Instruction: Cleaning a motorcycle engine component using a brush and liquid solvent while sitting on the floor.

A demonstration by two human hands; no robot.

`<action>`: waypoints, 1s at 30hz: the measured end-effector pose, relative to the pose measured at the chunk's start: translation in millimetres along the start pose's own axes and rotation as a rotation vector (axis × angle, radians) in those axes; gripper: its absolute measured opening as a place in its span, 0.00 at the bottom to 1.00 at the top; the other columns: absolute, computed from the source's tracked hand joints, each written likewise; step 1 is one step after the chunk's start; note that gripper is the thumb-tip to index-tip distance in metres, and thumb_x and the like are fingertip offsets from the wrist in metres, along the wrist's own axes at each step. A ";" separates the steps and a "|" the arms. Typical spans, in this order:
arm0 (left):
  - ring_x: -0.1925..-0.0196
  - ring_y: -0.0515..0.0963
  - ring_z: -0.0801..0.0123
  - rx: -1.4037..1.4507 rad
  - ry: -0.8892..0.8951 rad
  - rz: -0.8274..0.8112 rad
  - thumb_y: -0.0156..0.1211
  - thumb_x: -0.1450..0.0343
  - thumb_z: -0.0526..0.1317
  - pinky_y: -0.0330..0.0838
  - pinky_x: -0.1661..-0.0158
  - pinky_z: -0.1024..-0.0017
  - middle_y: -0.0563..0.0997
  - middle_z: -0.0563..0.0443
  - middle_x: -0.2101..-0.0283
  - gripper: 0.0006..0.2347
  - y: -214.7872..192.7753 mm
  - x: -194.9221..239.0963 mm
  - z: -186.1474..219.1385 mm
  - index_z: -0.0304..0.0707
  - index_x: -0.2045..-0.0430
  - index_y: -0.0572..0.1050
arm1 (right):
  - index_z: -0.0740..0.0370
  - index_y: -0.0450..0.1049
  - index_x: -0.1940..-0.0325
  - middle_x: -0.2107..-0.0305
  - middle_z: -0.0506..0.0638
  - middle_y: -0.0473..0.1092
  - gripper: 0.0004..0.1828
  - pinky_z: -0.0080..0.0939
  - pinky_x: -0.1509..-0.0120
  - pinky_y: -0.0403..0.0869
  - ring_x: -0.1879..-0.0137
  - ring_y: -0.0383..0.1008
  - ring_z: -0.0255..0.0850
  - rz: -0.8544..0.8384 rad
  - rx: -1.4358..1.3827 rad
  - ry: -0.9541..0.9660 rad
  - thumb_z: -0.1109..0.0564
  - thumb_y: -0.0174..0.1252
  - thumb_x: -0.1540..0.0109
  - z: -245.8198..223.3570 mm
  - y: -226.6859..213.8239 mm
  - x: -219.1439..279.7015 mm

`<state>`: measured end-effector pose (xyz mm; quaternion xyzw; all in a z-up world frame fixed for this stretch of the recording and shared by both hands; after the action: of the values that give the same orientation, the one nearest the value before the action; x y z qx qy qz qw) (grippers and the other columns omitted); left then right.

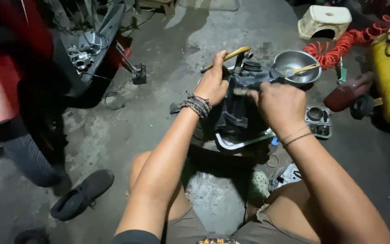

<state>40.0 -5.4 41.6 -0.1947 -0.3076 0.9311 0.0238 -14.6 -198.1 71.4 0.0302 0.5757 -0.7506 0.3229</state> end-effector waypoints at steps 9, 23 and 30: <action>0.40 0.74 0.27 0.077 0.051 0.034 0.45 0.32 0.27 0.69 0.39 0.40 0.76 0.22 0.43 0.32 -3.7 -5.8 -5.8 0.48 0.30 0.48 | 0.50 0.73 0.57 0.78 0.42 0.71 0.04 0.43 0.73 0.75 0.74 0.78 0.42 0.253 0.094 -0.154 0.52 0.53 0.33 -36.7 -34.5 -7.3; 0.55 0.84 0.40 0.007 0.083 0.112 0.43 0.38 0.26 0.73 0.53 0.49 0.82 0.29 0.51 0.34 4.8 -6.0 -12.4 0.47 0.32 0.50 | 0.52 0.79 0.71 0.69 0.51 0.75 0.08 0.43 0.73 0.73 0.75 0.77 0.45 0.019 0.096 -0.167 0.55 0.56 0.40 -72.7 -50.0 -24.9; 0.60 0.85 0.43 -0.022 0.083 0.112 0.45 0.38 0.26 0.75 0.56 0.49 0.83 0.32 0.54 0.35 7.3 -5.1 -15.6 0.49 0.32 0.48 | 0.49 0.76 0.68 0.68 0.47 0.71 0.04 0.39 0.73 0.72 0.73 0.74 0.39 0.200 0.155 -0.163 0.53 0.57 0.39 -63.0 -56.0 -13.0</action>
<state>51.2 -3.3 27.7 -0.2502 -0.3052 0.9187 -0.0177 -53.9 -129.4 103.0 0.0511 0.4820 -0.7567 0.4387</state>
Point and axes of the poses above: each hand's wrist, its own x-axis away from the middle knuckle, its own y-axis out of the palm, z = x × y, the point moved 6 cm from there along -x, towards the middle knuckle
